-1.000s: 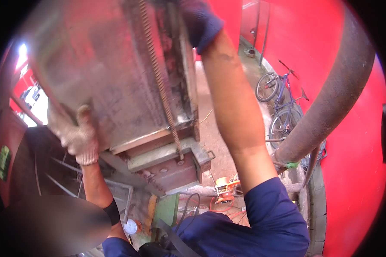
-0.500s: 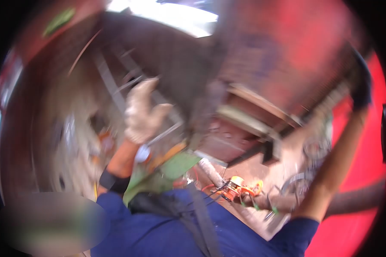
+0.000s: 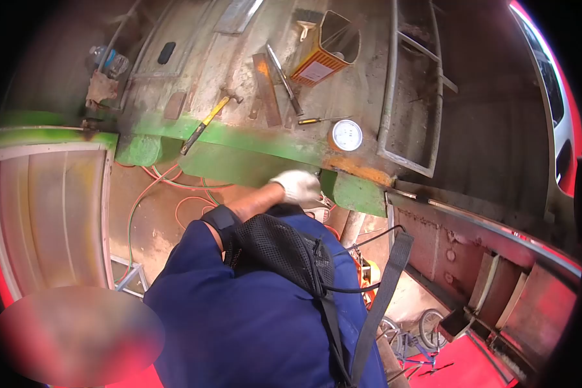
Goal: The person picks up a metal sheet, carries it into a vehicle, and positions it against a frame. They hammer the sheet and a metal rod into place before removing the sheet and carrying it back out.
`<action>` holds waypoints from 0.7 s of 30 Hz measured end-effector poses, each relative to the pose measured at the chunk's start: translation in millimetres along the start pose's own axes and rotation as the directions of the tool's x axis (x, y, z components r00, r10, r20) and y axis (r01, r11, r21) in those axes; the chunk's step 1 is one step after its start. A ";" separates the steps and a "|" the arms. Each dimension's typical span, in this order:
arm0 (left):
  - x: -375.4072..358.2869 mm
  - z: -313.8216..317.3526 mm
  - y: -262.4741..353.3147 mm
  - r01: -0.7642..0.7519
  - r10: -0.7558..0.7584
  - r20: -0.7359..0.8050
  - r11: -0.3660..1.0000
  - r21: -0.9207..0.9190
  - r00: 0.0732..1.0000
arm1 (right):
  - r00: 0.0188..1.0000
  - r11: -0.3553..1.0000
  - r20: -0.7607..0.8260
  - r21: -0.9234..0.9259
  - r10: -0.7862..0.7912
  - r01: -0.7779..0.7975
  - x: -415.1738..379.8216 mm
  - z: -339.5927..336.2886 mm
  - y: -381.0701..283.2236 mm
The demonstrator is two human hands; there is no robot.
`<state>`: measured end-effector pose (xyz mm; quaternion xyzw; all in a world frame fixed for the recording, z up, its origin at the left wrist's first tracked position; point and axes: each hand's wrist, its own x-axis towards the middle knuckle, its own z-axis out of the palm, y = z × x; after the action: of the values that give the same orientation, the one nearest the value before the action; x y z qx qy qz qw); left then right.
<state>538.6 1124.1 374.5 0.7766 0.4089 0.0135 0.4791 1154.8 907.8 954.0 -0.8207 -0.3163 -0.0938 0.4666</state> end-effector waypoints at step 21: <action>-9.5 -126.7 -168.4 0.432 0.075 -0.979 0.889 0.151 0.189 | 0.994 0.840 -0.112 0.538 -0.012 0.071 -30.7 -52.7 -54.7</action>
<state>375.3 1245.7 319.4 0.6173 0.6997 0.3554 -0.0551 1105.0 871.1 1007.7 -0.6427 -0.3229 -0.0536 0.6926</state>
